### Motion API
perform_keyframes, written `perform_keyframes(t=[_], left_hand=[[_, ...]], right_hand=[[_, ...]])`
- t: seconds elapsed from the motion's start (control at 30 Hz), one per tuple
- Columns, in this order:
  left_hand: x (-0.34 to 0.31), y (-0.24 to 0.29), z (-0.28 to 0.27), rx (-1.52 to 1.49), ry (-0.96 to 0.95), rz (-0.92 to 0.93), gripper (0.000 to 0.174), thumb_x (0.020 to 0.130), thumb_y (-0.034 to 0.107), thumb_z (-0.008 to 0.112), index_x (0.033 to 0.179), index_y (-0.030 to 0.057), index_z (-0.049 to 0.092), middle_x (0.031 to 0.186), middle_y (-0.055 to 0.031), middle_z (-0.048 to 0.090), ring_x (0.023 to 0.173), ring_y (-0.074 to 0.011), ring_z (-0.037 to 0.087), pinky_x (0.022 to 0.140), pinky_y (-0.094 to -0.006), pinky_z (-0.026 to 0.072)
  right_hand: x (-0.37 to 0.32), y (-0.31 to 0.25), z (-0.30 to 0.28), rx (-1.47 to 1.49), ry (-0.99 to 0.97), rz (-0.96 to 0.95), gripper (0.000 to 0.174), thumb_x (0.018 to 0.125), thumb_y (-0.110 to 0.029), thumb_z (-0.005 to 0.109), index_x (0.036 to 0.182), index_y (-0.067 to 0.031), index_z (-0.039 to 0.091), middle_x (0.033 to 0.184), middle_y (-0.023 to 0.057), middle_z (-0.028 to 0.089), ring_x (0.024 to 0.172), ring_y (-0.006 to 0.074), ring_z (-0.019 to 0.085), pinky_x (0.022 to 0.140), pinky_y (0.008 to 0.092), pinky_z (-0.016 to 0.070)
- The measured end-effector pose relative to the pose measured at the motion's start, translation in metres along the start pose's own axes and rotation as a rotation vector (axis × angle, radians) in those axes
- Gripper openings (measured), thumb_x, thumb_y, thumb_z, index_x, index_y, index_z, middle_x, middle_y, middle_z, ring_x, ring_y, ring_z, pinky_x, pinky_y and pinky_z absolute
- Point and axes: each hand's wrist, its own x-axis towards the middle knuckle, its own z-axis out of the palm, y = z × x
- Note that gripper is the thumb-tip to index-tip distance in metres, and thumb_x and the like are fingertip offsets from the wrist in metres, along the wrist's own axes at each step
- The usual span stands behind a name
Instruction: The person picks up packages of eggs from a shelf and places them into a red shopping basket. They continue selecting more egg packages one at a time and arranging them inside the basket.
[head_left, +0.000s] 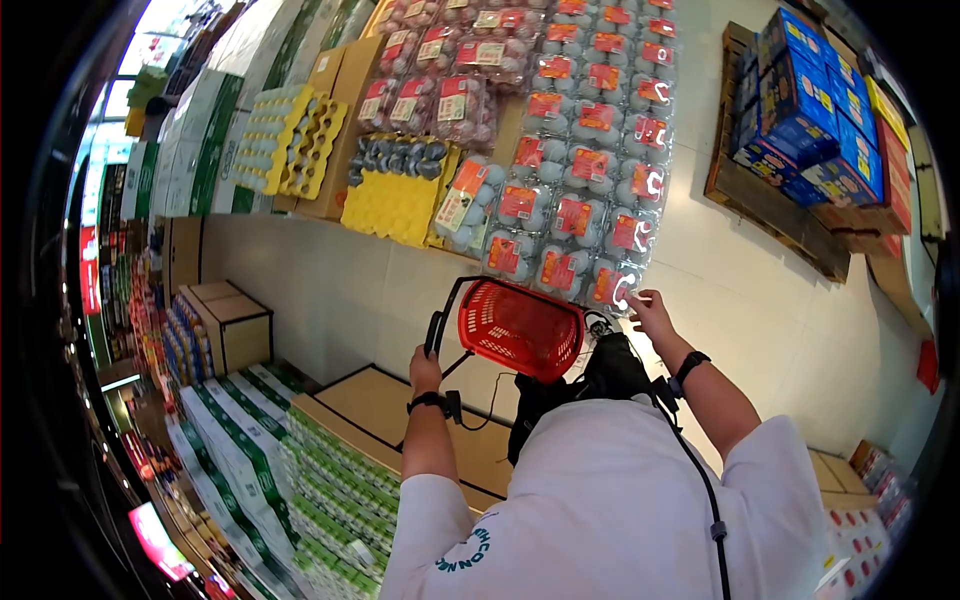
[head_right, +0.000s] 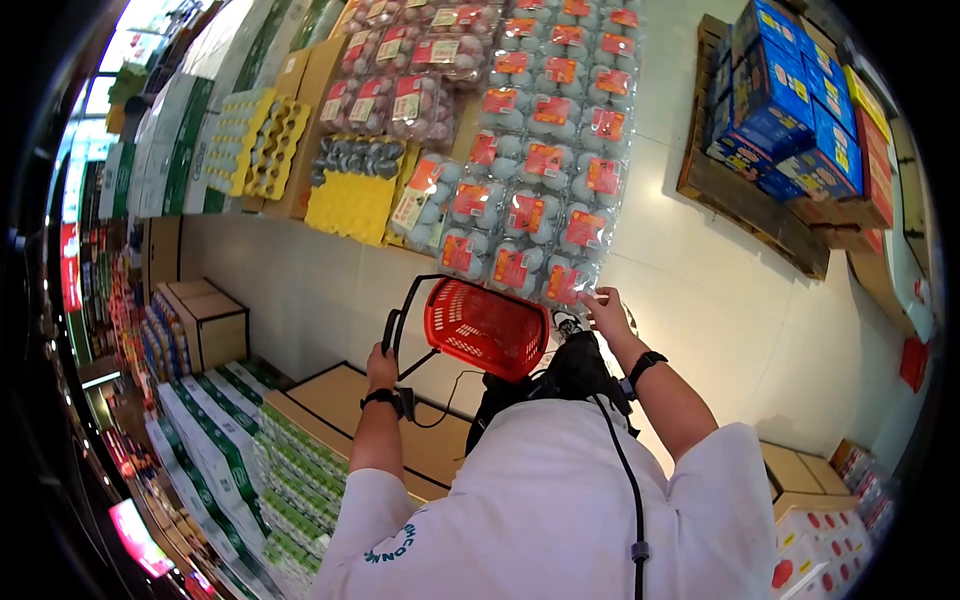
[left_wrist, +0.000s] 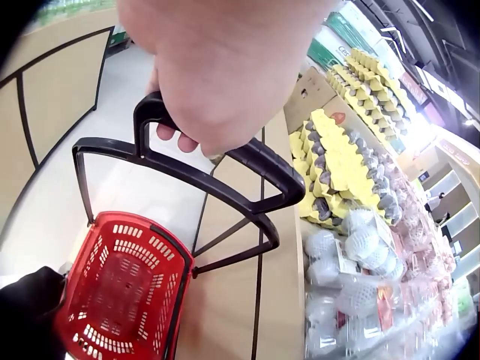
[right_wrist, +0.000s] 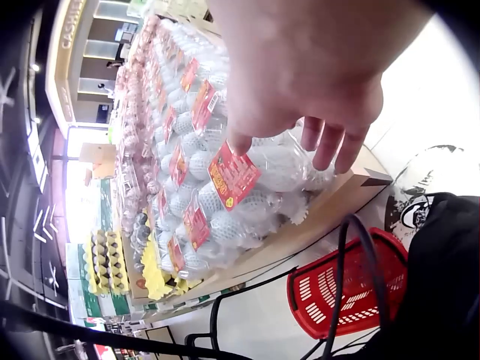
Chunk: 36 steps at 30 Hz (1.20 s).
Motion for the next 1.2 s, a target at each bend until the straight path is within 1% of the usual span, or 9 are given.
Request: perform_keyframes(t=[0.1, 0.27, 0.4, 0.5, 0.83, 0.9, 1.07, 1.13, 1.2], left_hand=[[0.025, -0.017, -0.012, 0.030, -0.038, -0.008, 0.020, 0.088, 0.018, 0.048, 0.095, -0.0002, 0.054, 0.085, -0.0207, 0.060, 0.081, -0.0388, 0.058, 0.070, -0.0464, 0.0445], [0.074, -0.036, -0.020, -0.044, 0.014, -0.019, 0.024, 0.091, 0.022, 0.045, 0.092, -0.0017, 0.047, 0.083, -0.0229, 0.059, 0.077, -0.0399, 0.057, 0.065, -0.0471, 0.0445], [0.116, -0.060, -0.023, -0.063, 0.094, -0.112, 0.031, 0.090, 0.022, 0.047, 0.108, -0.0037, 0.044, 0.086, -0.0225, 0.059, 0.077, -0.0379, 0.059, 0.069, -0.0473, 0.0474], [0.133, -0.083, -0.030, -0.010, 0.022, -0.183, 0.051, 0.085, 0.022, 0.050, 0.127, 0.0010, 0.030, 0.114, -0.0253, 0.047, 0.099, -0.0399, 0.052, 0.082, -0.0464, 0.0461], [0.137, -0.096, -0.067, -0.347, -0.144, -0.288, 0.068, 0.080, 0.017, 0.053, 0.139, 0.0070, 0.020, 0.123, -0.0220, 0.047, 0.102, -0.0349, 0.051, 0.085, -0.0452, 0.0412], [0.153, -0.108, -0.051, -0.330, -0.102, -0.250, 0.068, 0.081, 0.018, 0.053, 0.139, 0.0076, 0.020, 0.121, -0.0218, 0.048, 0.102, -0.0349, 0.051, 0.085, -0.0453, 0.0405], [0.155, -0.093, -0.058, -0.348, -0.142, -0.188, 0.063, 0.083, 0.019, 0.051, 0.138, 0.0068, 0.022, 0.119, -0.0216, 0.049, 0.101, -0.0351, 0.051, 0.086, -0.0450, 0.0392], [0.163, -0.101, -0.048, -0.322, -0.098, -0.043, 0.055, 0.089, 0.018, 0.047, 0.136, 0.0037, 0.023, 0.102, -0.0193, 0.055, 0.079, -0.0304, 0.056, 0.070, -0.0446, 0.0434], [0.171, -0.107, -0.037, -0.224, -0.100, -0.033, 0.049, 0.092, 0.025, 0.044, 0.131, 0.0007, 0.026, 0.101, -0.0223, 0.056, 0.080, -0.0338, 0.057, 0.070, -0.0450, 0.0435]], right_hand=[[-0.003, 0.002, 0.013, 0.016, 0.128, -0.040, 0.070, 0.072, -0.047, 0.069, 0.117, -0.0026, 0.040, 0.091, 0.0088, 0.053, 0.066, 0.0144, 0.050, 0.056, 0.0279, 0.0436], [0.004, 0.014, 0.028, 0.096, 0.169, -0.050, 0.066, 0.070, -0.050, 0.068, 0.109, -0.0001, 0.049, 0.077, 0.0049, 0.052, 0.066, 0.0122, 0.048, 0.055, 0.0265, 0.0413], [-0.001, 0.009, 0.039, 0.095, 0.257, -0.026, 0.064, 0.072, -0.052, 0.066, 0.108, -0.0022, 0.051, 0.087, 0.0059, 0.053, 0.077, 0.0144, 0.049, 0.066, 0.0302, 0.0438], [-0.004, 0.011, 0.043, 0.196, 0.249, -0.099, 0.054, 0.076, -0.051, 0.062, 0.110, -0.0096, 0.051, 0.108, 0.0053, 0.051, 0.102, 0.0203, 0.045, 0.083, 0.0392, 0.0409], [-0.020, 0.031, 0.052, 0.464, 0.255, -0.153, 0.041, 0.079, -0.039, 0.065, 0.103, -0.0107, 0.046, 0.110, 0.0055, 0.049, 0.103, 0.0198, 0.048, 0.082, 0.0399, 0.0452], [-0.027, 0.037, 0.049, 0.643, 0.208, -0.194, 0.031, 0.083, -0.035, 0.061, 0.098, -0.0122, 0.047, 0.105, 0.0025, 0.053, 0.099, 0.0180, 0.050, 0.083, 0.0393, 0.0448], [-0.070, 0.050, 0.048, 0.583, 0.167, -0.220, 0.027, 0.084, -0.033, 0.058, 0.099, -0.0129, 0.049, 0.091, -0.0004, 0.054, 0.090, 0.0144, 0.052, 0.081, 0.0375, 0.0449], [-0.083, 0.069, 0.051, 0.492, 0.171, -0.181, 0.028, 0.084, -0.032, 0.058, 0.101, -0.0122, 0.049, 0.088, -0.0012, 0.052, 0.087, 0.0126, 0.052, 0.080, 0.0367, 0.0453], [-0.090, 0.089, 0.060, 0.476, 0.178, -0.137, 0.028, 0.084, -0.031, 0.059, 0.102, -0.0116, 0.049, 0.088, -0.0014, 0.052, 0.084, 0.0110, 0.051, 0.079, 0.0352, 0.0462]])
